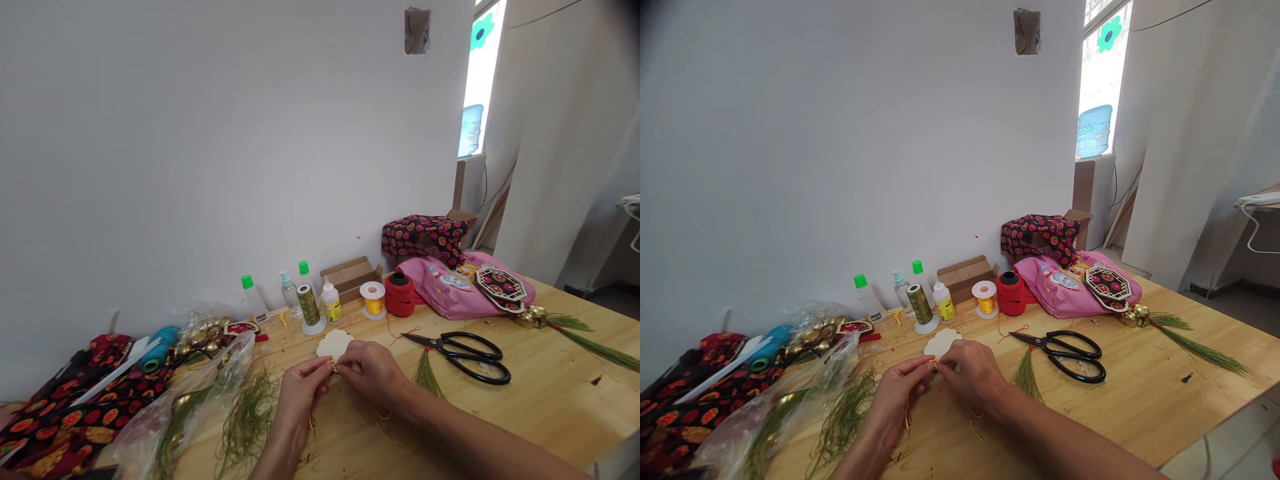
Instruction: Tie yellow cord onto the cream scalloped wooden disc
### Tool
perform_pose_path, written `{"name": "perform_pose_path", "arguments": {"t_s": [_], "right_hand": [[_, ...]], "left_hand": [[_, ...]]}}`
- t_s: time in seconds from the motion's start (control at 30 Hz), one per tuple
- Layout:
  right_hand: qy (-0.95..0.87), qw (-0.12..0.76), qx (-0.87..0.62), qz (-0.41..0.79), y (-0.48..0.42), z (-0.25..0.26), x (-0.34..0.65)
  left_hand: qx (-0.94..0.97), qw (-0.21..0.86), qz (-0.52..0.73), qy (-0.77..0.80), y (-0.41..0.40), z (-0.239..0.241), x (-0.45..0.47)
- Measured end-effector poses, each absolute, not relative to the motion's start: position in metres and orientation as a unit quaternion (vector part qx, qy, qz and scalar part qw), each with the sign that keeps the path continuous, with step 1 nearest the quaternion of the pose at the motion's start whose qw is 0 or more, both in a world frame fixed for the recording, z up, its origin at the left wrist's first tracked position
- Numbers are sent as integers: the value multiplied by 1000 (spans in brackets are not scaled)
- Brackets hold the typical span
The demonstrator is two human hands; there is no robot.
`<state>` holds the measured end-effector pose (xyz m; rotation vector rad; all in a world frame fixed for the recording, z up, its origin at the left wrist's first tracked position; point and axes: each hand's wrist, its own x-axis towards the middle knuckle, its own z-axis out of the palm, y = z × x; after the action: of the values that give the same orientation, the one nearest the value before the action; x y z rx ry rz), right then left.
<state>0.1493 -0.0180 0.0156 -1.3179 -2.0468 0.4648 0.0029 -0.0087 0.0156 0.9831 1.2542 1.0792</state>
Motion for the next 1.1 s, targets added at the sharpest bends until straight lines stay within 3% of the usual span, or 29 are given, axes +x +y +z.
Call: {"name": "perform_pose_path", "arguments": {"t_s": [0.33,0.67,0.9,1.0,1.1], "right_hand": [[-767,343,-489,234,-17,16,150],[-535,435,-493,531,-9,7,145],[-485,380,-361,700,-13,33,163],[-555,377,-285,685,-23,56,184],[-701,368,-237,563,-37,76,223]], "left_hand": [[432,594,452,506,-9,15,2],[442,569,438,537,-11,21,6],[410,594,430,542,-12,21,6],[400,614,434,525,-9,15,3],[407,618,435,513,-6,10,1]]}}
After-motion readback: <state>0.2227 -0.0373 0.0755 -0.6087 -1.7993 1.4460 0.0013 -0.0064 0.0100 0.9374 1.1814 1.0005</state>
